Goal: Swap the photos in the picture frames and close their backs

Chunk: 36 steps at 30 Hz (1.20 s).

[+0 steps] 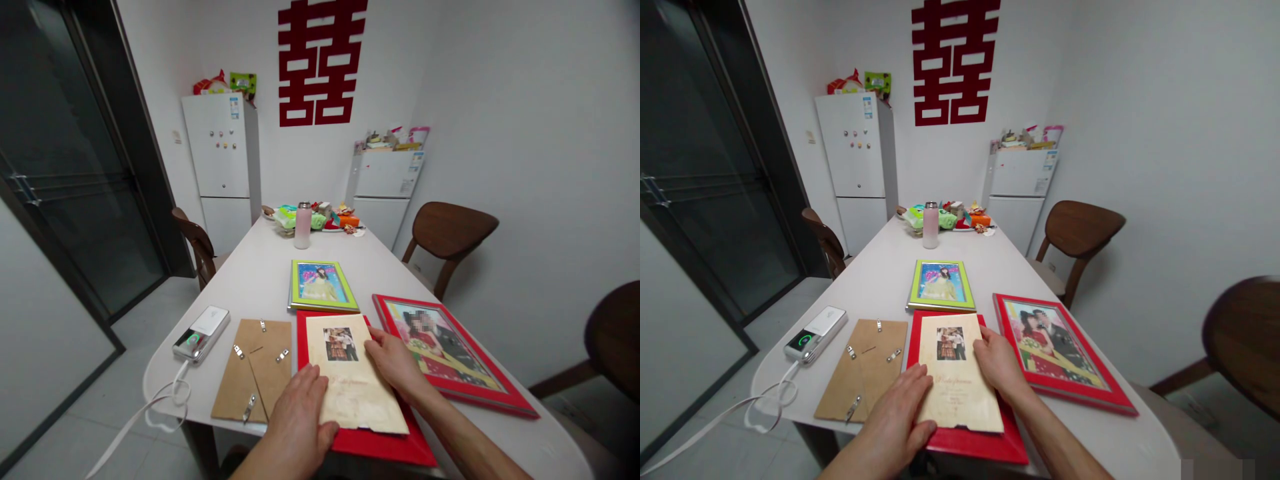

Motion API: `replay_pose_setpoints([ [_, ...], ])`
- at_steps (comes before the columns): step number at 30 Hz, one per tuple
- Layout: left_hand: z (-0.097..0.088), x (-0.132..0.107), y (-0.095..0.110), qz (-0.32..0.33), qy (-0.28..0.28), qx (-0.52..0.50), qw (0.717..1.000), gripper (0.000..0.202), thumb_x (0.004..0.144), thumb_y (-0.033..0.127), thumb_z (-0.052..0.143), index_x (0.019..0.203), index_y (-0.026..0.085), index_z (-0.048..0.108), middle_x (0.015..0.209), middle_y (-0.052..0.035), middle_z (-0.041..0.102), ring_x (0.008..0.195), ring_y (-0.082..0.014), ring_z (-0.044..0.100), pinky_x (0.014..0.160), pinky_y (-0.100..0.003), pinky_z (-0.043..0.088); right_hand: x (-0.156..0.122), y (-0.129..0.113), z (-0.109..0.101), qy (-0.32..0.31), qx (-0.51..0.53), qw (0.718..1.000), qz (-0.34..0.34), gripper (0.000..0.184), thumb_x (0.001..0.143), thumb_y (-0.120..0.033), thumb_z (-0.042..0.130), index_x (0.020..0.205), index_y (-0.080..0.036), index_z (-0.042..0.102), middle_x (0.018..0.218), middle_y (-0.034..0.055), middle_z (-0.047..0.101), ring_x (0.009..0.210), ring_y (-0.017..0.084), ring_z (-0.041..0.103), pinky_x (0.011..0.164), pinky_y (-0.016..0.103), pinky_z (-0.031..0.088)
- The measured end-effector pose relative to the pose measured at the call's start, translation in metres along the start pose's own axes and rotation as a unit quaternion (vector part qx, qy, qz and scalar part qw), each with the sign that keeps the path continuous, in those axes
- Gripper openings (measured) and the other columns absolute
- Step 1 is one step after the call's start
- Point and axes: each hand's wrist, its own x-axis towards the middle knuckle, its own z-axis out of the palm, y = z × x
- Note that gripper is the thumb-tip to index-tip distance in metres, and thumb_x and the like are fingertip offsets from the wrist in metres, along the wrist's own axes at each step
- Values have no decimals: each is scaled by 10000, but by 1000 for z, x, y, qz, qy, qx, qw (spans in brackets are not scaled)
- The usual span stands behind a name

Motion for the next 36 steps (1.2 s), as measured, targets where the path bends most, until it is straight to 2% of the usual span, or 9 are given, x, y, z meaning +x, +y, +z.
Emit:
replay_pose_setpoints([
  [7,-1,-1,2,12,-11,19,1000,500,685,236,520,1155,81,452,1272,-142,382,1186,-249,303,996,-383,235,-1,3,-11,7,-212,976,-47,373,700,-219,350,973,-130,588,789,69,659,683,188,595,583,253,398],
  [10,0,-1,3,14,-9,23,1000,498,689,250,524,1155,90,452,1275,-137,379,1189,-249,298,996,-380,229,-5,-3,-10,24,-319,944,-79,321,735,-243,346,892,-131,602,801,101,647,717,194,585,610,260,379],
  [15,-4,-4,6,22,-19,25,999,515,692,261,514,1175,102,430,1289,-135,356,1194,-242,292,993,-387,226,-7,-7,-5,53,-465,882,-57,305,746,-331,389,869,-130,582,823,147,617,733,253,573,575,305,357],
  [17,-10,-10,1,33,-30,24,999,545,679,261,522,1193,122,407,1308,-126,324,1200,-235,280,991,-397,223,-9,-9,-3,62,-466,880,-68,323,752,-336,394,927,-126,565,856,149,601,748,250,564,584,307,360],
  [20,-24,-23,-21,23,-26,25,999,635,618,270,582,1210,160,380,1331,-118,277,1219,-242,233,989,-428,202,-19,-17,6,43,-406,905,-119,370,775,-338,376,1044,-129,521,911,133,577,774,211,545,632,292,375],
  [23,-36,-36,-52,-57,1,55,997,723,544,218,626,1217,163,367,1339,-133,246,1227,-260,202,985,-441,191,-38,-34,27,-23,-335,923,-190,368,764,-324,405,1066,-147,518,987,115,551,874,199,505,735,289,368],
  [26,-41,-43,-74,-120,22,99,988,770,494,164,642,1213,131,369,1334,-157,246,1226,-268,200,991,-419,186,-59,-50,57,-92,-321,908,-252,398,701,-381,491,1040,-179,538,970,95,554,924,224,454,823,347,313],
  [31,-42,-45,-84,-126,44,99,986,744,489,141,635,1191,96,395,1322,-170,276,1216,-255,234,987,-356,228,-80,-56,99,-142,-335,888,-281,582,568,-444,592,1096,-230,478,1020,78,509,953,250,406,873,421,236],
  [36,-48,-46,-84,-113,90,75,987,714,486,194,668,1159,153,430,1285,-151,357,1179,-273,313,959,-399,284,-82,-58,97,-139,-287,905,-280,463,634,-305,515,1087,-210,499,1098,95,468,997,231,393,878,379,275],
])
